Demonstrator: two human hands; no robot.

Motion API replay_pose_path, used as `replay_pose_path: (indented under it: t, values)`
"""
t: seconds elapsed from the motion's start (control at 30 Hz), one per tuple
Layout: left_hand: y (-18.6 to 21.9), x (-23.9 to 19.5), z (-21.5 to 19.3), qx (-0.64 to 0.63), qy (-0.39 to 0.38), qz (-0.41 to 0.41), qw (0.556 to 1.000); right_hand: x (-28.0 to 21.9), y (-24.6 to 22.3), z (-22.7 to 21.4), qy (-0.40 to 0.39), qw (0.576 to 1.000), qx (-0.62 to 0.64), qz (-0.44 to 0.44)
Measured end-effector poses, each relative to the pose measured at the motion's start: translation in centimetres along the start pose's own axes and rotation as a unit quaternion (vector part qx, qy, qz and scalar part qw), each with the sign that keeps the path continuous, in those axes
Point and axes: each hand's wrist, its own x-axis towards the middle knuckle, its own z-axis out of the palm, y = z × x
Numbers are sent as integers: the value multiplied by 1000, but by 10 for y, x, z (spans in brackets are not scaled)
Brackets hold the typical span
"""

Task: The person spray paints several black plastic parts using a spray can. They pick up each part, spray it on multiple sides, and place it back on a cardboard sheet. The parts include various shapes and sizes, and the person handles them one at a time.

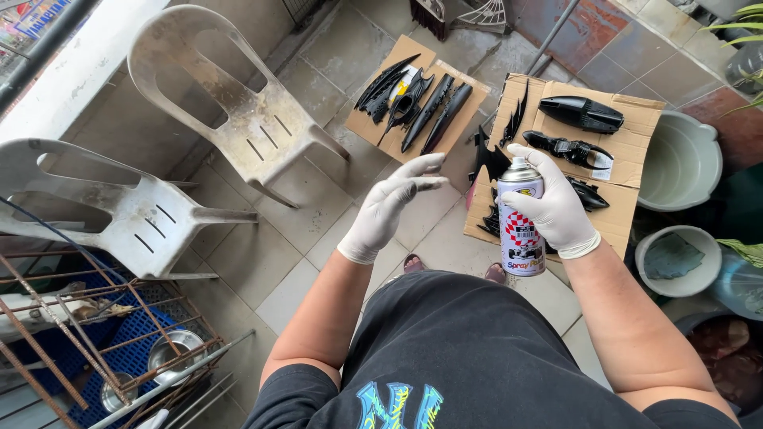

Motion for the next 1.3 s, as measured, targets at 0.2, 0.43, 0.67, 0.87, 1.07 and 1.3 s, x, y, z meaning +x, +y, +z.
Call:
replay_pose_path:
  t: [0.2,0.43,0.67,0.87,1.07,1.3]
  values:
    - [-11,9,18,52,-184,-53,980,-2,-9,-23,26,1000,-5,-3]
    - [-17,22,64,-40,72,19,996,-1,-9,-63,23,999,-12,-21]
    - [-17,26,103,105,-123,-27,987,10,-9,-116,-10,998,51,-33]
    - [-51,25,161,111,55,-53,991,6,-32,-151,-40,989,125,-73]
    - [-73,30,198,-2,145,-5,989,18,-12,-194,-92,981,155,-78]
    - [-82,32,217,111,36,27,993,9,-12,-202,-99,982,150,-60]
